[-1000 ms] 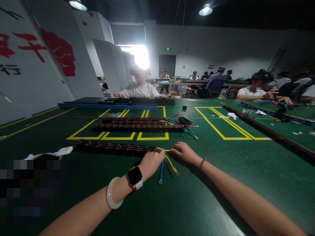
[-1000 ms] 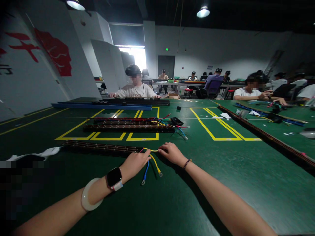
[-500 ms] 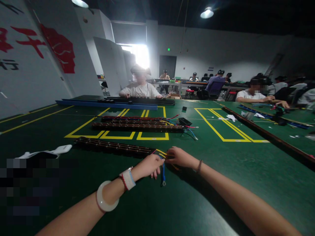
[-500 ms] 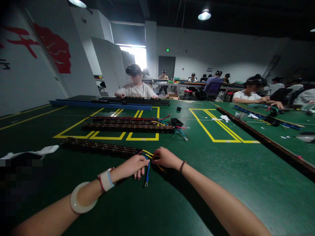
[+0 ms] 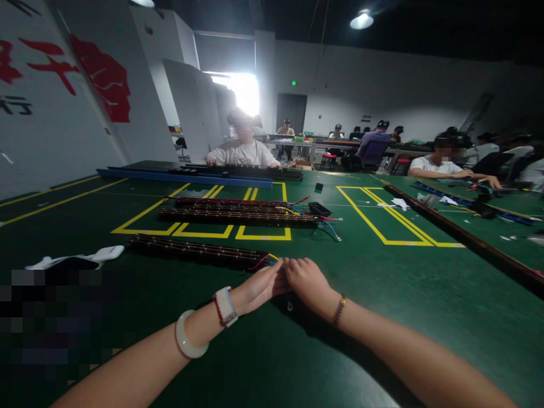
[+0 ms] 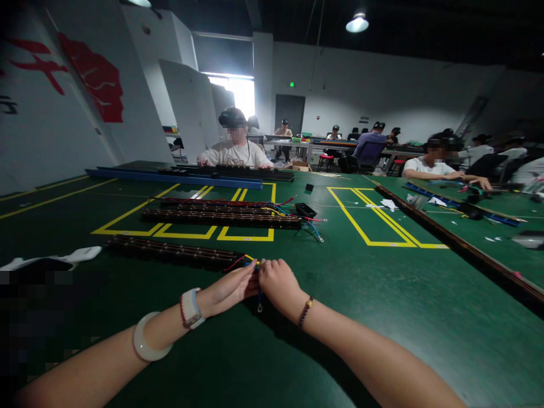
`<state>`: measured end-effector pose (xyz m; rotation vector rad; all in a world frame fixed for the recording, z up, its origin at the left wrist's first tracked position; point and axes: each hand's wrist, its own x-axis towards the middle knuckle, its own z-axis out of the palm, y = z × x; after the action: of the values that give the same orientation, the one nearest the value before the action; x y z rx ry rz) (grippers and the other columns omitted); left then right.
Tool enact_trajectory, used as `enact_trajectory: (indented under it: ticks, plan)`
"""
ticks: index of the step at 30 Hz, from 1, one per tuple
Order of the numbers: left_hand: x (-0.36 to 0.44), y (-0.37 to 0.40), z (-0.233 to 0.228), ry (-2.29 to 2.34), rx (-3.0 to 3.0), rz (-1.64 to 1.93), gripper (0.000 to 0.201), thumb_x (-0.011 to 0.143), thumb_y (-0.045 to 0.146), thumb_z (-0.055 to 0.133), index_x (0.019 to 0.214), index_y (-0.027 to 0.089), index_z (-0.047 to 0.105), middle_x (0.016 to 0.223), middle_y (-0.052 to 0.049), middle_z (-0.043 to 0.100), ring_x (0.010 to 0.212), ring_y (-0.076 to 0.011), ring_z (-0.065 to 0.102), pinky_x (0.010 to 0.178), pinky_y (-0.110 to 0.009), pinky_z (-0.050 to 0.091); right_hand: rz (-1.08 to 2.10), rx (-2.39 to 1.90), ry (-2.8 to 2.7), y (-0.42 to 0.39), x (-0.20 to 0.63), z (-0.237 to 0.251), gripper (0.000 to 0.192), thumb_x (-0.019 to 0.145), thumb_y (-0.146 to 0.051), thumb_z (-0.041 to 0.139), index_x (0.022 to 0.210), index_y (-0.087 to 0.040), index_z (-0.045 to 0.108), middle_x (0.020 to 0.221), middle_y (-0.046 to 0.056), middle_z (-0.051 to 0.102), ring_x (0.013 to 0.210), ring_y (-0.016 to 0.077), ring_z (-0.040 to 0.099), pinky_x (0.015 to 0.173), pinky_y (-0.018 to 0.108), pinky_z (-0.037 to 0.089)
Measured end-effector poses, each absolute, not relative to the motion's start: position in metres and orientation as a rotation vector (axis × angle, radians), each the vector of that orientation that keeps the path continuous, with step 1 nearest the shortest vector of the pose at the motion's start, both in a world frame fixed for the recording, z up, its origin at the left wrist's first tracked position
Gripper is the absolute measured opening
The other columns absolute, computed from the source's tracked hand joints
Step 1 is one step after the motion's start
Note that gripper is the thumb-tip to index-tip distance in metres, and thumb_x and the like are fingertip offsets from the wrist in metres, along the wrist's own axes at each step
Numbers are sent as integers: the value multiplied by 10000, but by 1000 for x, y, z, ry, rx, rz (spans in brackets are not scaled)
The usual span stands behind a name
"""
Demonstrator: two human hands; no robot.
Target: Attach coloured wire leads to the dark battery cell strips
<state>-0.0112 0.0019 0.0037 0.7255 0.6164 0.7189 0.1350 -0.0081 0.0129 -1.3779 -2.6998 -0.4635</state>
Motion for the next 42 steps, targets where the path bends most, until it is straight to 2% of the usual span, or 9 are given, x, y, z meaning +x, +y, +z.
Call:
enact_trajectory:
  ticks: [5,8,11,14,16,20,26,32,42]
  plan:
    - [-5,0,0,676,632,781,181,922,216,452,827,123,574,845,-63,645,744,-102,612,686,-206,462,-472,-1398,-2699,-23,123,7,281,843,-76,447,1077,-84,602,937,172,620,821,246,540,676,352,404]
    - [-4,0,-1,686,615,783,196,929,209,428,852,114,582,856,-82,649,780,-125,623,736,-243,475,-348,-1414,-2632,-23,125,13,263,845,-105,464,1060,-94,614,943,155,606,837,239,525,721,351,408]
    - [-5,0,-3,692,620,805,189,923,228,444,887,112,590,861,-91,656,802,-148,632,793,-294,480,-141,-1356,-2604,-17,136,31,226,880,-158,444,943,-151,661,889,111,597,826,203,529,743,310,410]
    - [-6,1,-5,659,651,803,149,897,231,496,902,120,595,860,-87,662,810,-162,639,827,-332,477,26,-1344,-2542,-11,149,55,237,900,-251,452,875,-197,682,855,70,601,761,157,546,673,258,404]
    - [-7,2,-7,638,665,783,128,885,214,510,880,117,595,844,-85,664,799,-164,641,830,-340,477,10,-1423,-2480,-10,155,68,257,894,-334,470,856,-196,683,829,60,613,729,151,560,630,251,391]
    - [-7,3,-8,614,678,784,209,915,231,448,805,109,578,803,-91,657,763,-162,636,805,-335,480,-2,-1635,-2611,-16,155,76,414,848,-514,486,704,-175,675,670,64,627,608,161,570,526,248,342]
    - [-7,1,-4,616,713,767,238,933,278,409,854,112,561,768,-78,631,706,-146,616,726,-295,475,79,-1724,-2718,-12,158,73,371,871,-428,461,714,-182,689,656,73,650,572,162,594,479,233,308]
    - [-11,5,-5,705,767,706,312,929,381,389,835,123,537,670,-38,569,559,-109,543,602,-252,440,-192,-1882,-2487,21,180,62,342,884,-428,468,792,-168,671,794,92,675,715,199,629,554,249,369]
    - [-17,11,-7,694,783,640,269,918,352,420,830,131,544,675,-30,579,568,-106,553,611,-235,430,-98,-1903,-2378,50,180,15,400,906,-478,403,772,-203,661,790,53,668,702,176,602,545,247,325]
